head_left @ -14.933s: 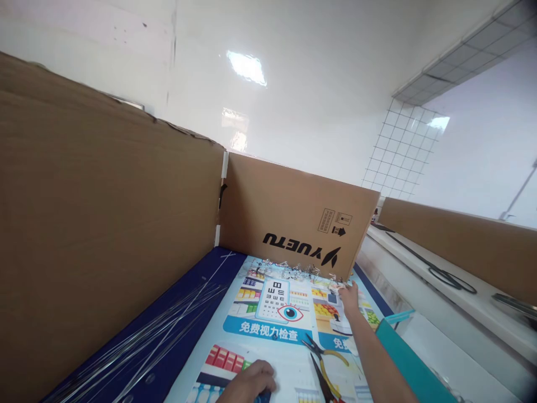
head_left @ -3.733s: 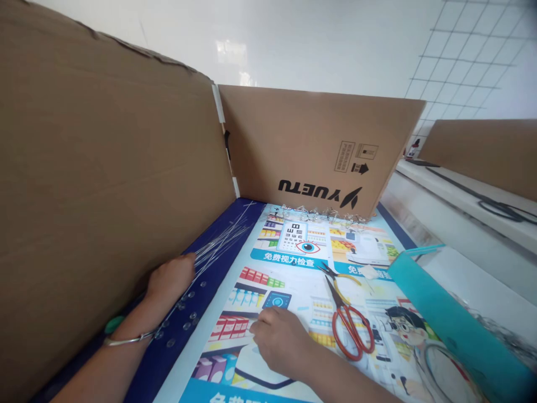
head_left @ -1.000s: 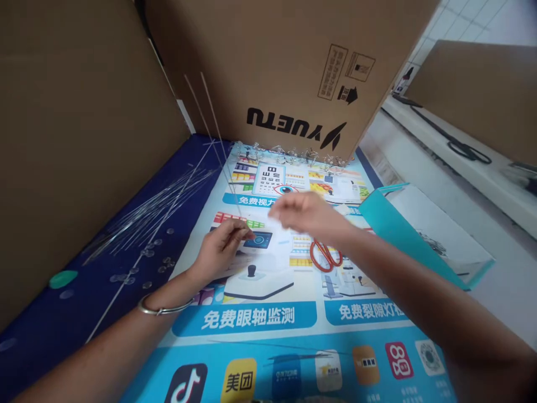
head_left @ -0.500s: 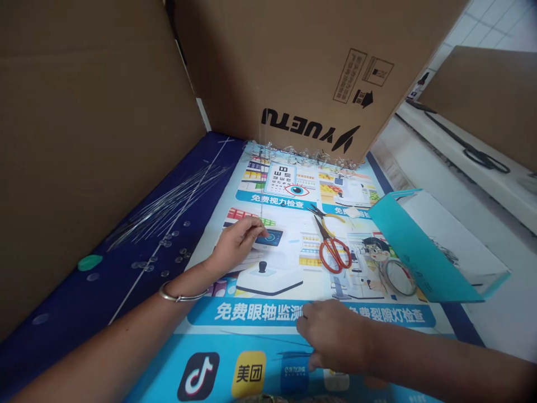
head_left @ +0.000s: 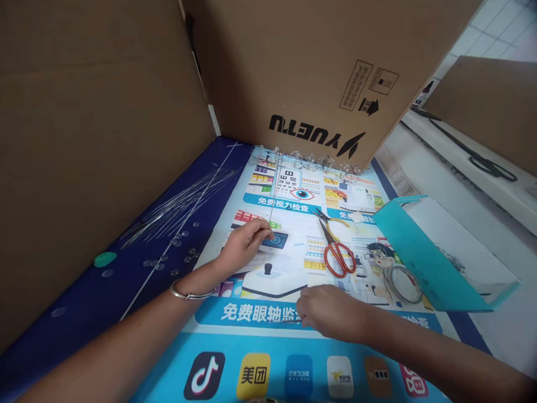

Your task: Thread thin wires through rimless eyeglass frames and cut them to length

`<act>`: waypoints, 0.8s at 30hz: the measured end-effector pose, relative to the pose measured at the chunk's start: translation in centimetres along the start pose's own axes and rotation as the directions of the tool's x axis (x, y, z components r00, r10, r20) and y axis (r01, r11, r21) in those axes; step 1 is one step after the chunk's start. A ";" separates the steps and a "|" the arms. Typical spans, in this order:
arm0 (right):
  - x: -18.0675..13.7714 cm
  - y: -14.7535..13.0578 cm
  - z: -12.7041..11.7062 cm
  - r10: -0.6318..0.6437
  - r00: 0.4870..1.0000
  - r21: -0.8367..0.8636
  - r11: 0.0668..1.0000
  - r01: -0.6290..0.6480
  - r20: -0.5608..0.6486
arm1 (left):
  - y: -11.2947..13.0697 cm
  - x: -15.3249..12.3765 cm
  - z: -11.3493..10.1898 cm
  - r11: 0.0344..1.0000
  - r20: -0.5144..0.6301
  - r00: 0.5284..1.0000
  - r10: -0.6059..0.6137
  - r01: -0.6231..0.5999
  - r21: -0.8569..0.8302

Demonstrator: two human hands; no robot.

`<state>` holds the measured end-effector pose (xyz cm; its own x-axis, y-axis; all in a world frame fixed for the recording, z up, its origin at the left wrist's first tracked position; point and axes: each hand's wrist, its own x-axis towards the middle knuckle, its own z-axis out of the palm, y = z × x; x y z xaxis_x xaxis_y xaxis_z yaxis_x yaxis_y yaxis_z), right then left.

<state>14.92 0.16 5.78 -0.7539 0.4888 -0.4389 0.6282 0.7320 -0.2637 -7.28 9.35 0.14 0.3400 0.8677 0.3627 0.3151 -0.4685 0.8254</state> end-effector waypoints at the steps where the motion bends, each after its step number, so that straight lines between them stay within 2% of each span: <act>1: 0.3 0.1 -0.1 0.005 1.000 0.002 1.000 -0.005 -0.008 | 0.0 0.0 0.0 1.000 0.000 1.000 -0.002 0.002 -0.003; 9: 1.7 0.6 -0.8 0.098 0.992 -0.073 0.992 -0.103 -0.076 | 0.1 0.3 -0.2 1.000 -0.005 1.000 0.014 -0.014 0.007; 13: 0.1 0.0 -0.3 0.141 0.978 -0.131 0.978 -0.161 -0.152 | 0.3 0.3 -0.3 1.000 0.001 1.000 0.025 -0.025 0.007; 18: -2.3 0.3 1.1 0.260 0.956 -0.217 0.934 -0.285 -0.136 | 0.2 0.3 -0.3 1.000 0.006 1.000 0.030 -0.030 0.003; 24: -3.4 -0.7 1.3 0.225 0.970 -0.303 0.922 -0.243 -0.095 | 0.0 0.2 -0.2 0.999 0.010 0.999 0.032 -0.032 0.003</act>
<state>17.25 -2.62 6.36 -0.6083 0.6835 -0.4035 0.7040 0.6994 0.1235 -7.42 9.54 0.31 0.3590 0.8506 0.3842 0.3073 -0.4964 0.8119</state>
